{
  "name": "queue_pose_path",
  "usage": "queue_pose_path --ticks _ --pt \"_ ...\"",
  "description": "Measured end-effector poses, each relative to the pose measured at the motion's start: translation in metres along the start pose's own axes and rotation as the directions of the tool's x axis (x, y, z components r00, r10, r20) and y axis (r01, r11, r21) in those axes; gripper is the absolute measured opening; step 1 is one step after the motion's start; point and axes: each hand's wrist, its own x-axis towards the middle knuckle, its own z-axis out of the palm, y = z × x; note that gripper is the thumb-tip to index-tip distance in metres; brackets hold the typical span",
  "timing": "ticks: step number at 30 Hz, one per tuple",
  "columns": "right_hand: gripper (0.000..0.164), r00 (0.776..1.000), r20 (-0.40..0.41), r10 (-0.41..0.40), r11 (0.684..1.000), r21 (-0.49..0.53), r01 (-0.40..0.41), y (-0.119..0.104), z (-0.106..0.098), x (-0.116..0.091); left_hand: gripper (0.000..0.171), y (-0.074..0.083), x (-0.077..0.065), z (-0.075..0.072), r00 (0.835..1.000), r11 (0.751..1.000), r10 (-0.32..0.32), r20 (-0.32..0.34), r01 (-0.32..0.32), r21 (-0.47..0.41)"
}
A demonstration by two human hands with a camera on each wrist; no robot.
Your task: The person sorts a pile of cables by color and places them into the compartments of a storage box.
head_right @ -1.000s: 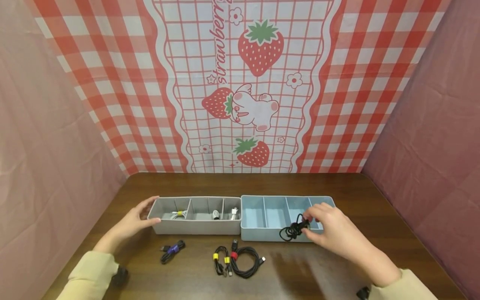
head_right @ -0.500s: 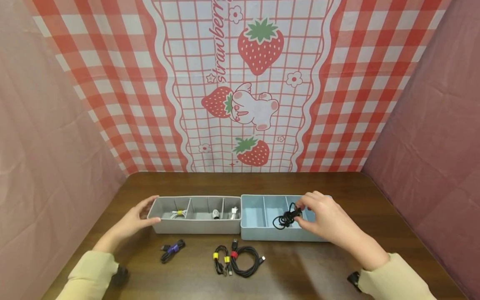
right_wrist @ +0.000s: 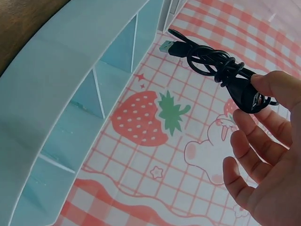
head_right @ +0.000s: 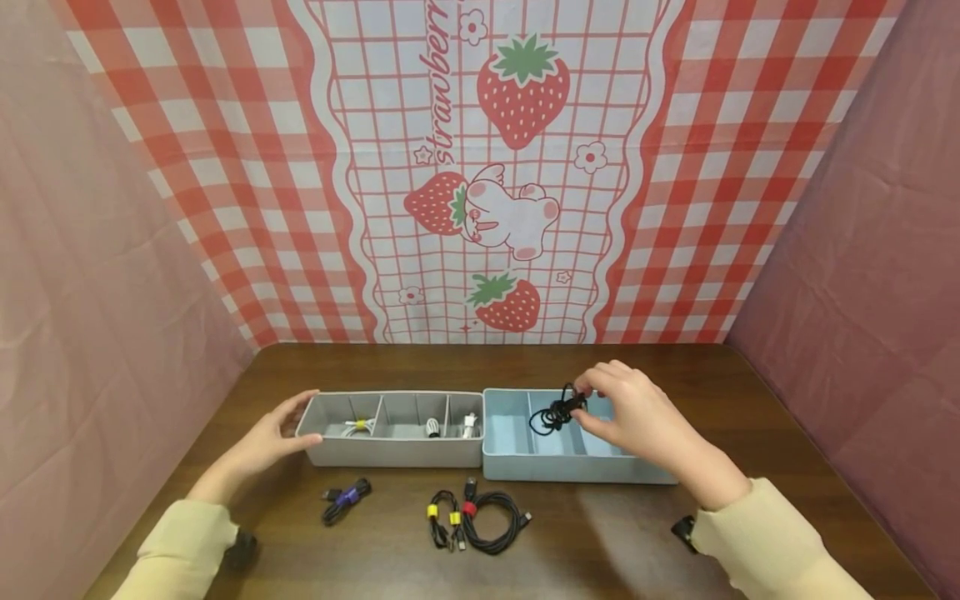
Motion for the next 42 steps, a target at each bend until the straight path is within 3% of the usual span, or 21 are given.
queue_pose_path --ticks 11,20,28,42 --pt "0.032 0.999 0.022 0.042 0.999 0.016 -0.042 0.0 0.013 0.013 0.076 0.002 0.0 -0.001 1.0 1.0 0.007 0.005 -0.006 -0.014" --pt "0.031 1.0 0.004 0.02 0.999 0.05 -0.02 0.003 0.028 0.022 0.076 0.004 -0.002 -0.001 1.0 0.999 0.01 0.008 -0.01 -0.032" --pt "0.027 0.994 0.072 0.082 0.993 0.074 -0.087 0.004 0.041 0.027 0.076 0.007 -0.002 -0.001 1.0 0.999 0.019 0.007 -0.019 -0.03" --pt "0.025 0.987 0.129 0.093 0.989 0.101 -0.107 0.009 0.071 0.029 0.076 0.009 -0.002 -0.002 1.0 1.0 0.004 0.006 -0.004 -0.03"
